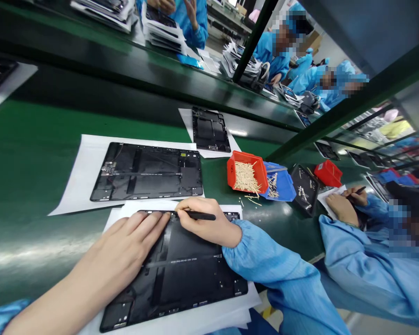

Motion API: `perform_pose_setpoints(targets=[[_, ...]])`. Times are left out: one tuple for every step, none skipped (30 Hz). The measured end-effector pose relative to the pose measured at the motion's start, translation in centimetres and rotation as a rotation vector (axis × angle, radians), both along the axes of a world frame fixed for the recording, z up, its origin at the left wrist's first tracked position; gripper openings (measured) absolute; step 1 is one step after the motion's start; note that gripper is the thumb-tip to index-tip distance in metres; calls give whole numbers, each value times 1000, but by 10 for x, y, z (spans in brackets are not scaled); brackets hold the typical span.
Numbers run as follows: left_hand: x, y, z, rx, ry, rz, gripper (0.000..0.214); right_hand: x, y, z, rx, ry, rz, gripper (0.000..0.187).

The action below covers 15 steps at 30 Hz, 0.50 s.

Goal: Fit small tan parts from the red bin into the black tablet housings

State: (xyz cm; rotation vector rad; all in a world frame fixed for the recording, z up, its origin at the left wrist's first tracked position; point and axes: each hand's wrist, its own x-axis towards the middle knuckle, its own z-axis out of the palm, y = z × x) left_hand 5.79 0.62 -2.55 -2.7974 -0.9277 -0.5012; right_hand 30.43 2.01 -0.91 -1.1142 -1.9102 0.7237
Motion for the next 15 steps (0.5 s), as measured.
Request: perform_pose_setpoints(targets=[[1,0,0,9,1,-1,59,0,0,0,11,-8,7,18],[1,1,0,13,-5,-7,59,1,0,1,17,-17,14,18],[1,1,1,11,-14,-17,59,1,0,1,19,-26,21,17],[1,2,1,4,-24,-27,59,2,0,2,20,-34,24,17],[0,2,0,-5,-34,-34,58,2,0,2,21,-39,23,17],[0,2,0,-16,-42,-39,58,2,0,2,24,-39,18,16],[-1,3,0,-26,-50,-41,58,2,0,2,29,-35,10,16],[-1,3,0,-34,-57,-43,58,3,1,2,38,-27,4,16],[-1,3,0,-38,-63,-44,58,3,1,2,48,-18,0,17],[-1,3,0,-41,-68,-46,58,3,1,1,55,-11,0,17],[-1,3,0,-42,-72,-49,57,3,1,1,57,-7,3,17],[-1,3,0,-43,-75,-51,57,4,1,1,55,-8,6,17],[-1,3,0,-43,-79,-53,57,4,1,2,51,-9,10,18],[0,3,1,-42,-84,-55,57,4,0,2,50,-9,18,18],[0,3,1,-42,-88,-56,58,4,0,2,53,-6,27,19]])
